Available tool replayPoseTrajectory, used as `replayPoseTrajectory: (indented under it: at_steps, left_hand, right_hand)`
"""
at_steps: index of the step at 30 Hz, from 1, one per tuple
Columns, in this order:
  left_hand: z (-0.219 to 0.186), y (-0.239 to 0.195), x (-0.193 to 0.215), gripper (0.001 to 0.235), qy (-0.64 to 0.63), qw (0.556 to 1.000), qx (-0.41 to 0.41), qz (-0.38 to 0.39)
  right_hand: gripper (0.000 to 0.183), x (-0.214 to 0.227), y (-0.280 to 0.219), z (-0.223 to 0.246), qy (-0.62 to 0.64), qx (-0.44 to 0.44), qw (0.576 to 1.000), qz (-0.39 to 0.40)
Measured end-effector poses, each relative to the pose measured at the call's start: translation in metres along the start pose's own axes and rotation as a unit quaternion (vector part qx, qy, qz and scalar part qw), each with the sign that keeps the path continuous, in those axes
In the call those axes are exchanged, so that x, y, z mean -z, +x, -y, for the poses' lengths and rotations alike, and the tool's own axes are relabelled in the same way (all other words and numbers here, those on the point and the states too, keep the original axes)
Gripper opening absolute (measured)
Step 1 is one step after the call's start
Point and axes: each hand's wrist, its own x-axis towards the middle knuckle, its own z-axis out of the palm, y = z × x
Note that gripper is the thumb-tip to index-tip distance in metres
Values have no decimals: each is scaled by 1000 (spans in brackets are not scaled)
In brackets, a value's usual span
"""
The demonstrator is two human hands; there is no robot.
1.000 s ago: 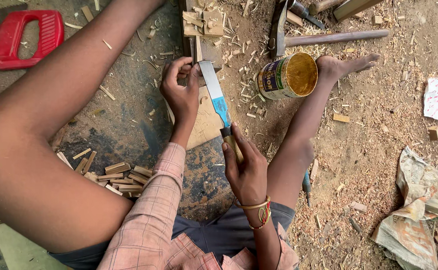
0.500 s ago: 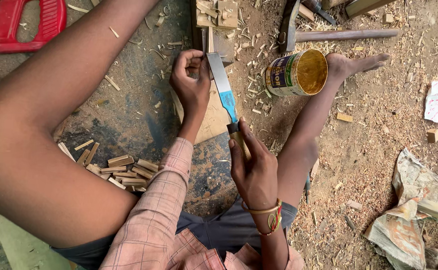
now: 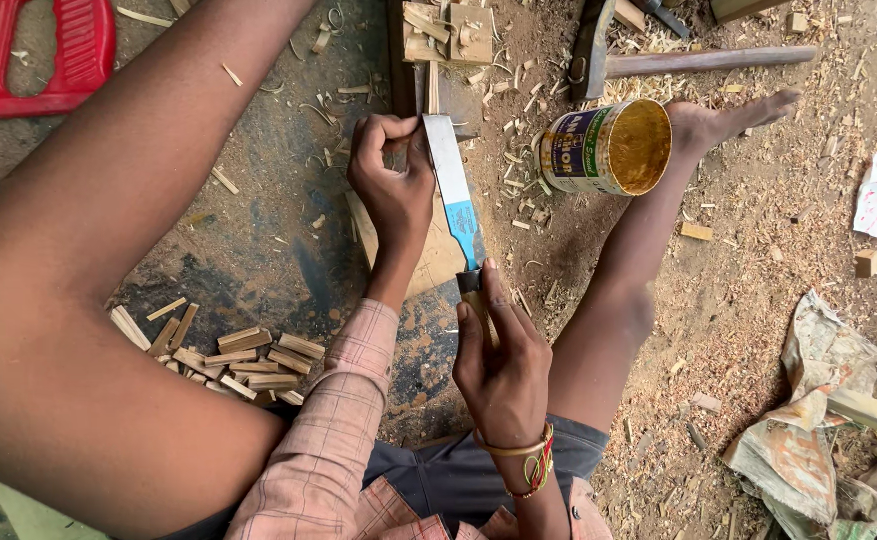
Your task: The person carves a small wooden block using a chisel while seated on the ground. They repeatedly scrape the wood surface to remove shavings and refine the shape.
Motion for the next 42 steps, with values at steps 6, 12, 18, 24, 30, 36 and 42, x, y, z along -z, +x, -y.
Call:
replayPoseTrajectory:
  at_steps: [6,12,18,24,30,36,42]
  left_hand:
    - [7,1,-1,12,-15,1000,6,2]
    - [10,16,4,9,18,1000,0,24]
    - [7,15,4,16,-29,999,5,33]
    - [14,10,2,12,-26,999,18,27]
    - [15,9,1,8,-14,999,40,23]
    - [8,10,3,13,-25,999,37,24]
    - [4,8,4,12,-39,998,35,24]
  right_hand:
    - [49,-25,5,-21,3,12,1000,-26]
    - [50,-39,35,-32,-16,25,999,-33]
    - [47,2,17,-23,54,103,989,-89]
    - [45,22,1,-17,69,-158,985,13]
    - [42,18,-3,-15,-15,-14,1000,-10]
    - [41,17,-2,-10,-39,-25,999,-21]
    - [39,18,5,-2,-51,-10,999,-12]
